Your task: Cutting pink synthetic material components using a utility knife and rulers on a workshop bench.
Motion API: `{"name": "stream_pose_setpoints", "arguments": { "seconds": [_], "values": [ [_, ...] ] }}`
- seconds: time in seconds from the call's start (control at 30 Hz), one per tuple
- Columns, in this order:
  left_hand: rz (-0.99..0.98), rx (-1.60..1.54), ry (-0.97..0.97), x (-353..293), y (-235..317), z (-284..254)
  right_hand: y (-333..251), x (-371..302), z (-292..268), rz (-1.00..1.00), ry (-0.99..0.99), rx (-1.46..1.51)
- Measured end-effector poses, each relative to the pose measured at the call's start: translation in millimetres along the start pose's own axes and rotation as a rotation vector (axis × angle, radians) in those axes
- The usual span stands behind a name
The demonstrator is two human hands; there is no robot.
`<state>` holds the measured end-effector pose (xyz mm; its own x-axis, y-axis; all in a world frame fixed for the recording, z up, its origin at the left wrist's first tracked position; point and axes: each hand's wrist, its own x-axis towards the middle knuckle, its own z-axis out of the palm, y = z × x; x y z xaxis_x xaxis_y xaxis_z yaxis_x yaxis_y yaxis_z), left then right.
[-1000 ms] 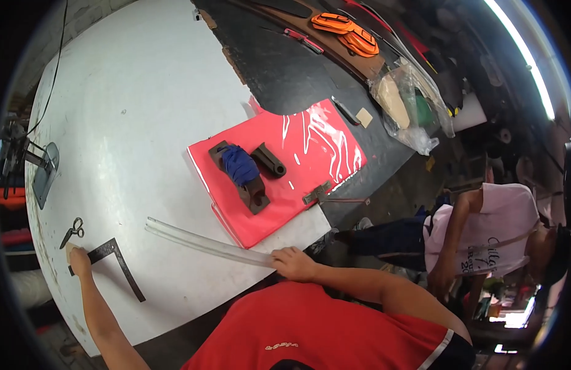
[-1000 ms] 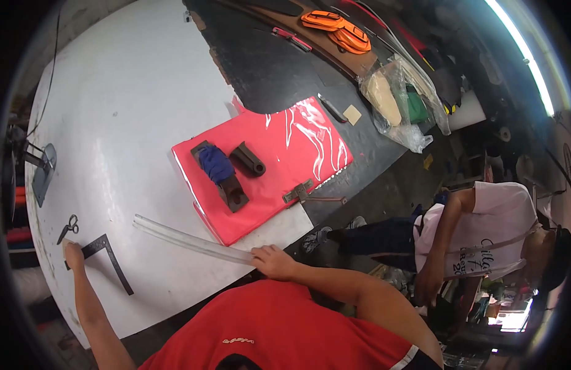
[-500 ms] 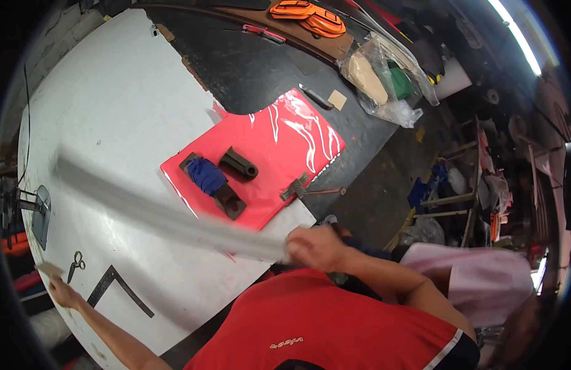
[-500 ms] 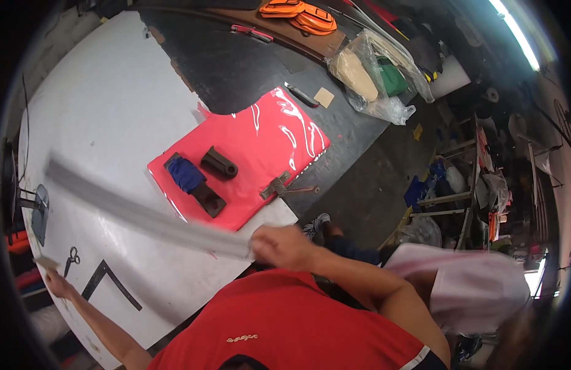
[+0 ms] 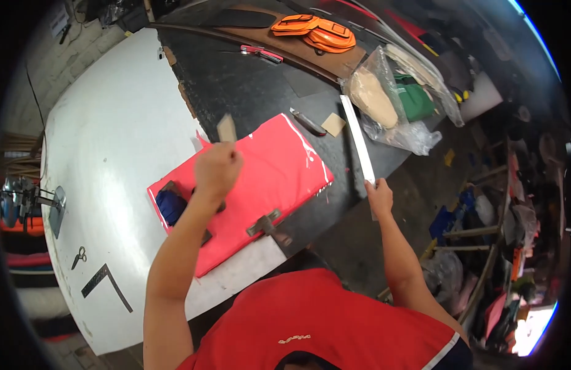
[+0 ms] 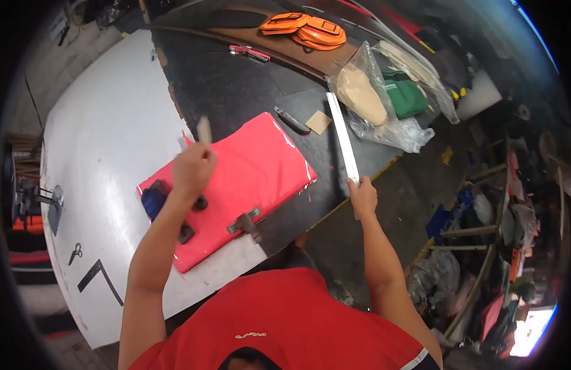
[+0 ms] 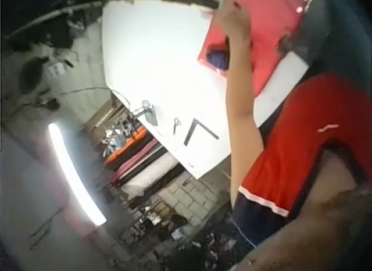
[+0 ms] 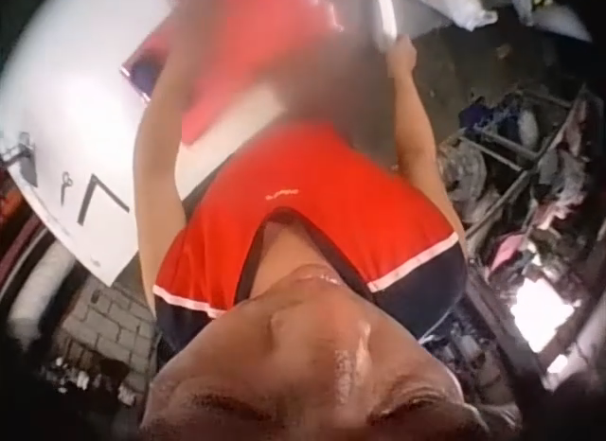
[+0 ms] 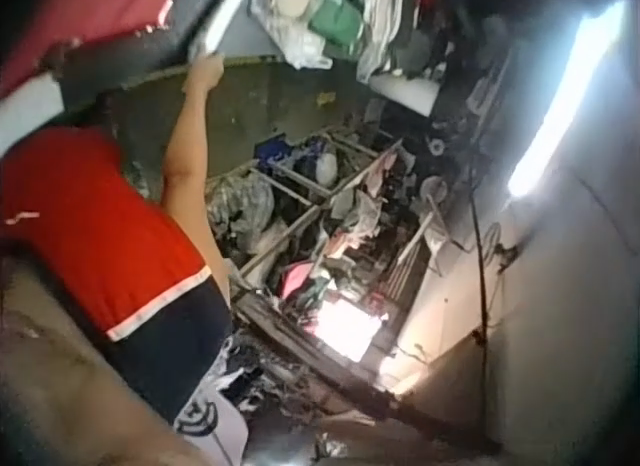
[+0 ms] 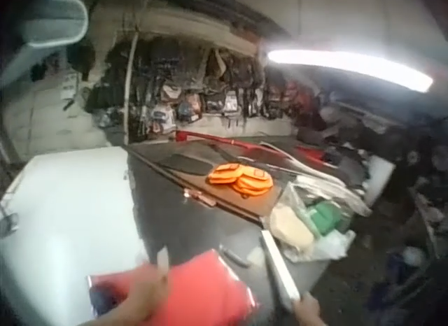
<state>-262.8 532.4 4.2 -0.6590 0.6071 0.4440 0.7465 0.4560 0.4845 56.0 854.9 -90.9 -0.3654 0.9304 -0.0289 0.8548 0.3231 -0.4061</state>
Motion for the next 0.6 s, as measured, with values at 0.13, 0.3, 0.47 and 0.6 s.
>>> {"name": "stream_pose_setpoints", "arguments": {
  "seconds": [0.13,0.3,0.47,0.6],
  "values": [
    [-0.129,0.030,-0.355,18,39,105,13,69,2,-0.165,-0.079,-0.092],
    [-0.247,0.147,-0.705,41,65,148,-1,144,39,-0.590,0.036,0.092],
    [0.320,0.474,-0.593,29,20,171,-86,164,76,-0.898,0.061,-0.056],
    [0.095,0.444,-0.641,10,34,191,-87,173,89,-0.879,-0.031,-0.186]
  ]
}}
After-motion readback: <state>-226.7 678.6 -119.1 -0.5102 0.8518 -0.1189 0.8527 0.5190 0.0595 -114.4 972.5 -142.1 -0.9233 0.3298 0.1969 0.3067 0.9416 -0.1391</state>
